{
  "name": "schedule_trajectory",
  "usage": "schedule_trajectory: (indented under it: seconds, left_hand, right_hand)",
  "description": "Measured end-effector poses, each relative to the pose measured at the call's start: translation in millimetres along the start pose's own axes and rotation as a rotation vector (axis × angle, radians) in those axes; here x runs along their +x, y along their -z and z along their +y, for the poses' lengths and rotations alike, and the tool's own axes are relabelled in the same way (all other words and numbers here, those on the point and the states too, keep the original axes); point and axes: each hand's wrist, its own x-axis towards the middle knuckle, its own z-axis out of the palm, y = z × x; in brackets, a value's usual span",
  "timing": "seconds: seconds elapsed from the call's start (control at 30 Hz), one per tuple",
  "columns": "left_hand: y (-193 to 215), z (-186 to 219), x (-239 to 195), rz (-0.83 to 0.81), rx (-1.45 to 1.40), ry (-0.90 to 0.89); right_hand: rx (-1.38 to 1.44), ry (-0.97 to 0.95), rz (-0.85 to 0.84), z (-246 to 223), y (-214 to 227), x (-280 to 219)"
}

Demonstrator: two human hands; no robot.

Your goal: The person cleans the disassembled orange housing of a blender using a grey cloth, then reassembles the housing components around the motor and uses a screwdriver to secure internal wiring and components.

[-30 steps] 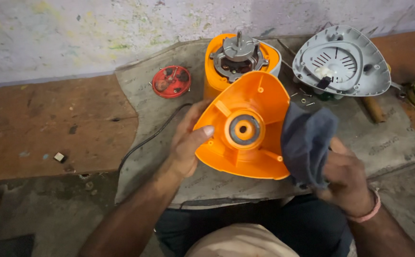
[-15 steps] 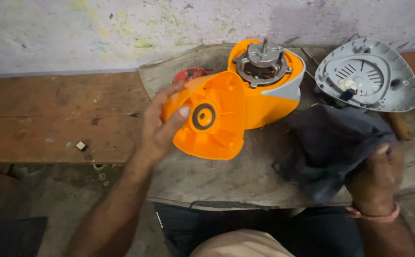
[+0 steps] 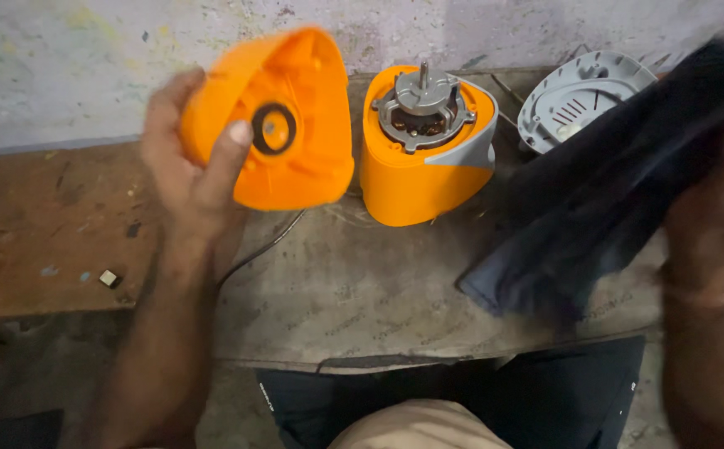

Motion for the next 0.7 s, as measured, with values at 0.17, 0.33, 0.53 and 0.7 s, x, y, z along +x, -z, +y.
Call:
schedule_trajectory:
  seconds: [0.17, 0.33, 0.53, 0.7]
  left_hand:
    - [-12, 8, 22, 0.009, 0.109, -0.206]
    - [-24, 1, 32, -0.028, 0.213, -0.31]
    - [-30, -13, 35, -0.017, 0.221, -0.295]
    - [-33, -20, 36, -0.019, 0.176, -0.292]
  right_hand:
    - [-0.216, -0.089, -0.145, 43, -1, 49]
    - [-0.384, -0.183, -0.266, 73, 5, 66]
    - [-0.509, -0.22, -0.336, 94, 23, 79]
    - [-0.565, -0.222, -0.396, 112, 21, 97]
